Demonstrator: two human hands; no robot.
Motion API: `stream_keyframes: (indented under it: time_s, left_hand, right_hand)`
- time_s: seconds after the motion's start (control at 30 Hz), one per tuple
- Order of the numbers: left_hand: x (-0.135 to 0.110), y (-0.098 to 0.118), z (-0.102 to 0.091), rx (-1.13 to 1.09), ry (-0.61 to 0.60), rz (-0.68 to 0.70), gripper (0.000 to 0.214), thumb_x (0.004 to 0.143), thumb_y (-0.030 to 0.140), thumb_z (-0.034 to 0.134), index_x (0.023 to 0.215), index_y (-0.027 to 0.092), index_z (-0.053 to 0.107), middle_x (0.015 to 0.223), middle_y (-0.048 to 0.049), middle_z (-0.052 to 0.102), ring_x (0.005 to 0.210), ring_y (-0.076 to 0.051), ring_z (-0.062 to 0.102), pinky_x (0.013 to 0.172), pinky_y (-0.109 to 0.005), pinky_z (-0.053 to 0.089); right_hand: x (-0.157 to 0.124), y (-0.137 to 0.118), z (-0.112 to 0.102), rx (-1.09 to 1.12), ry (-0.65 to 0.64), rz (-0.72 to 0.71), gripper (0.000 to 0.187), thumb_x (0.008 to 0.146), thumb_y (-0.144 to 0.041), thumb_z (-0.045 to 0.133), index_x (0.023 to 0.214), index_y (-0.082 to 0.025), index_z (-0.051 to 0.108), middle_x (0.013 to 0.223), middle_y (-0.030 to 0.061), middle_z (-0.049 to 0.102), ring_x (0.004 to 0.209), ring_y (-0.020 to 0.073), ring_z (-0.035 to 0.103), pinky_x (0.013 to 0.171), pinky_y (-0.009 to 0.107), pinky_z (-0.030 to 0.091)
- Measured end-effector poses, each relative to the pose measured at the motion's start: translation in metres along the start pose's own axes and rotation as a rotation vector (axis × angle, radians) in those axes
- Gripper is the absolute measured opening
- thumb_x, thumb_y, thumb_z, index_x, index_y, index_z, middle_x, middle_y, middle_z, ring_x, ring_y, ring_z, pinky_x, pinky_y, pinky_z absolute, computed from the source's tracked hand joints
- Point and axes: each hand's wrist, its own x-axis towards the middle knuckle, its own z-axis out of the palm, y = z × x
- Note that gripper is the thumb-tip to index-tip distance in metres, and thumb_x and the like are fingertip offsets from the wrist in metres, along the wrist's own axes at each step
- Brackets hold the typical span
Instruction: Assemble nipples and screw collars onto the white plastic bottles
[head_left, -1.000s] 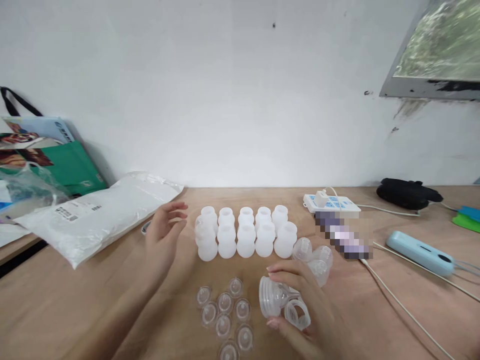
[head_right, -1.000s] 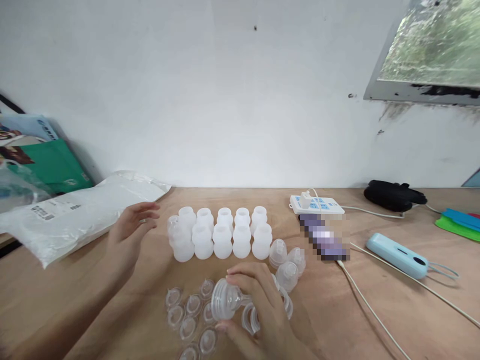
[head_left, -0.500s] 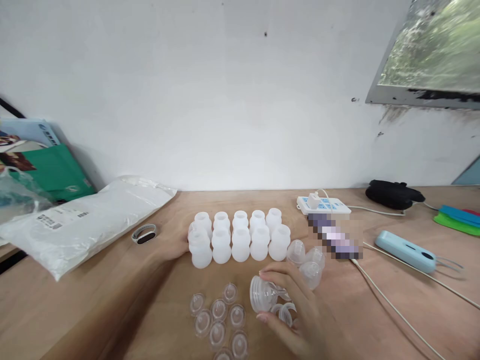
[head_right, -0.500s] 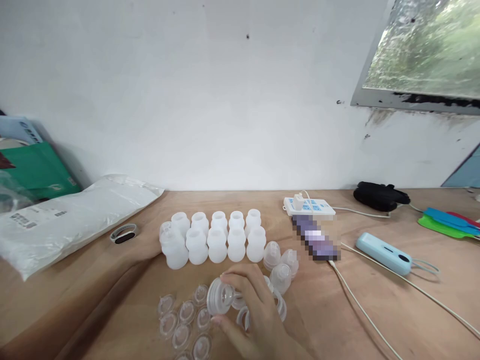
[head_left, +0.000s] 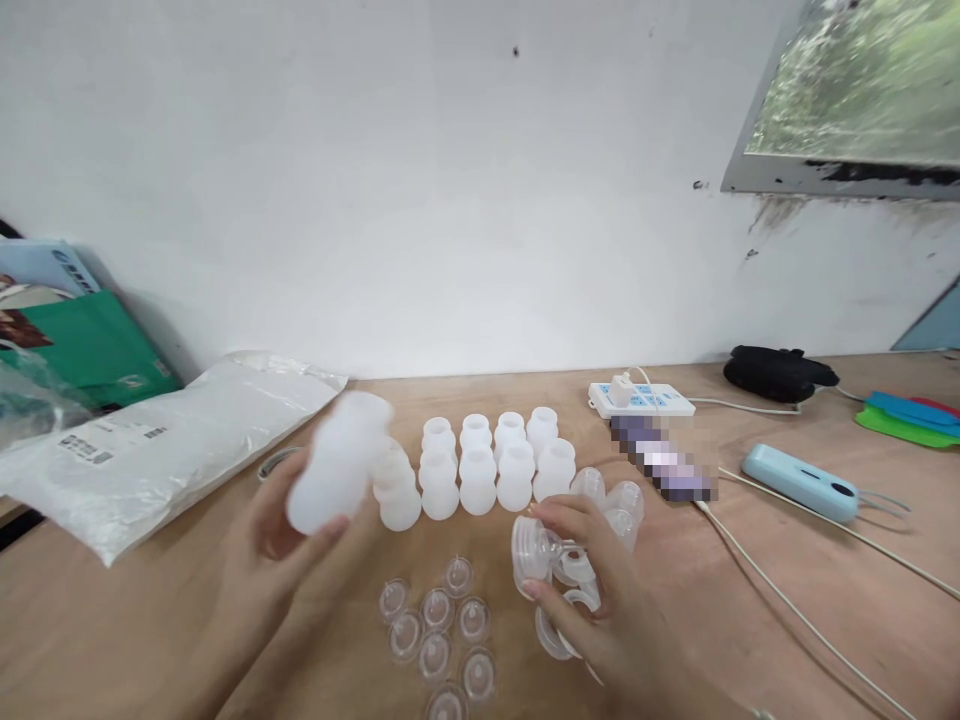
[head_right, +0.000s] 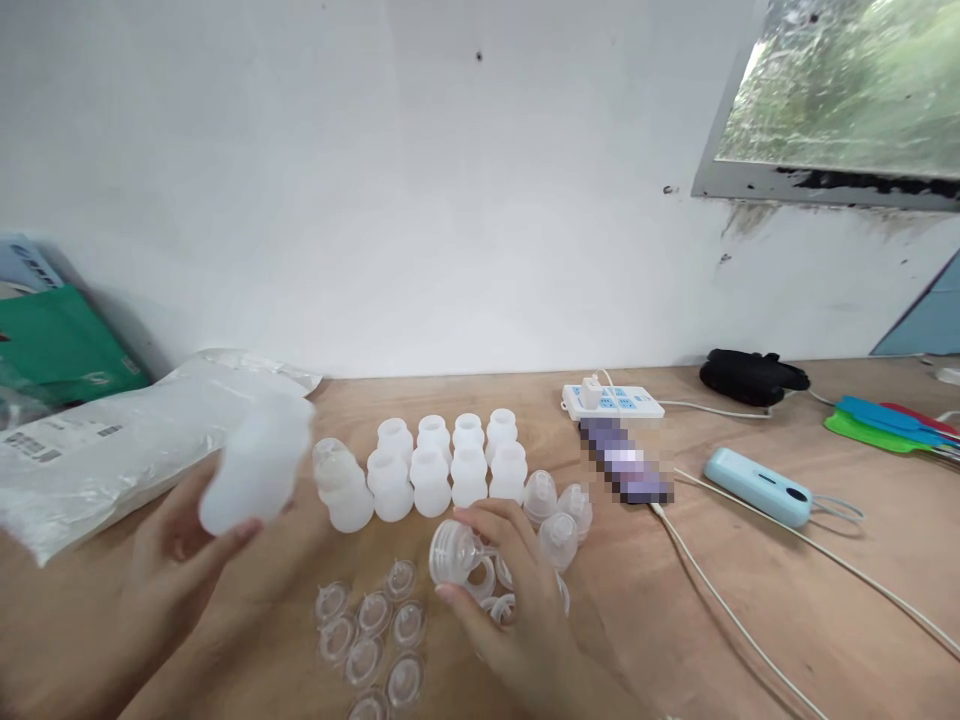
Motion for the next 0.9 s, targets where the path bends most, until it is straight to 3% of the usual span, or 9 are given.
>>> stream_keyframes:
  time_s: [0.03, 0.1, 0.23, 0.4, 0.57, 0.7, 0.8, 0.9]
  left_hand:
    - [-0.012, 0.008, 0.004, -0.096, -0.089, -0.020, 0.058, 0.073, 0.046, 0.082, 0.120, 0.024, 0.057, 0.120, -0.0052, 0.065, 0.101, -0.027, 0.065, 0.078, -0.030, 0.056]
    - [-0.034, 0.019, 0.013, -0.227, -0.235, -0.091, 0.056, 0.073, 0.047, 0.083, 0.117, 0.027, 0.055, 0.110, -0.0033, 0.066, 0.086, -0.021, 0.065, 0.069, -0.025, 0.054]
    - [-0.055, 0.016, 0.026, -0.289, -0.435, -0.184, 0.045, 0.080, 0.051, 0.078, 0.110, 0.025, 0.058, 0.099, -0.0033, 0.069, 0.083, -0.022, 0.066, 0.068, -0.027, 0.054]
    - [-0.063, 0.011, 0.029, -0.328, -0.376, -0.283, 0.051, 0.078, 0.063, 0.075, 0.109, 0.026, 0.056, 0.091, 0.0008, 0.066, 0.074, -0.018, 0.061, 0.063, -0.023, 0.050]
    - [-0.067, 0.002, 0.026, -0.293, -0.490, -0.247, 0.040, 0.089, 0.060, 0.064, 0.112, 0.028, 0.056, 0.086, 0.0022, 0.063, 0.069, -0.016, 0.058, 0.059, -0.021, 0.050]
    - [-0.071, -0.009, 0.021, -0.183, -0.608, -0.146, 0.029, 0.101, 0.048, 0.050, 0.126, 0.032, 0.054, 0.107, -0.0023, 0.063, 0.085, -0.019, 0.064, 0.070, -0.024, 0.056]
    - [-0.070, -0.012, 0.020, -0.127, -0.662, 0.105, 0.040, 0.099, 0.034, 0.059, 0.137, 0.036, 0.046, 0.121, -0.0050, 0.058, 0.099, -0.022, 0.065, 0.079, -0.027, 0.057]
    - [-0.067, -0.012, 0.023, -0.072, -0.700, 0.425, 0.053, 0.093, 0.020, 0.066, 0.139, 0.035, 0.044, 0.126, -0.0070, 0.055, 0.109, -0.023, 0.062, 0.084, -0.027, 0.056]
  right_hand:
    - [-0.001, 0.003, 0.000, 0.035, -0.002, 0.054, 0.046, 0.089, -0.014, 0.064, 0.130, -0.031, 0.053, 0.120, 0.0046, 0.060, 0.110, 0.0179, 0.063, 0.090, 0.026, 0.055]
    - [-0.002, 0.009, -0.002, 0.113, -0.006, 0.162, 0.044, 0.090, -0.016, 0.065, 0.129, -0.034, 0.055, 0.123, 0.0030, 0.058, 0.114, 0.0184, 0.060, 0.092, 0.028, 0.053]
    - [-0.001, 0.011, -0.006, 0.241, -0.084, 0.239, 0.040, 0.089, -0.018, 0.067, 0.124, -0.035, 0.059, 0.124, 0.0029, 0.059, 0.114, 0.0196, 0.060, 0.088, 0.028, 0.053]
    - [0.004, -0.002, -0.003, 0.219, -0.176, 0.082, 0.039, 0.089, -0.016, 0.069, 0.123, -0.032, 0.059, 0.117, 0.0029, 0.062, 0.106, 0.0169, 0.065, 0.085, 0.024, 0.055]
    - [0.004, -0.005, -0.002, 0.068, -0.160, -0.119, 0.036, 0.092, -0.011, 0.061, 0.126, -0.025, 0.058, 0.120, 0.0067, 0.062, 0.111, 0.0167, 0.064, 0.092, 0.024, 0.054]
    - [-0.001, 0.001, -0.006, 0.040, -0.174, -0.088, 0.041, 0.094, -0.017, 0.063, 0.133, -0.028, 0.057, 0.125, 0.0071, 0.063, 0.115, 0.0183, 0.063, 0.093, 0.026, 0.055]
    - [-0.007, 0.007, -0.007, 0.080, -0.141, 0.149, 0.039, 0.094, -0.035, 0.068, 0.132, -0.034, 0.059, 0.117, 0.0045, 0.068, 0.106, 0.0199, 0.066, 0.086, 0.029, 0.056]
    - [-0.009, 0.008, -0.003, 0.235, -0.086, 0.445, 0.035, 0.089, -0.056, 0.067, 0.111, -0.028, 0.067, 0.092, 0.0031, 0.071, 0.079, 0.0183, 0.066, 0.064, 0.026, 0.054]
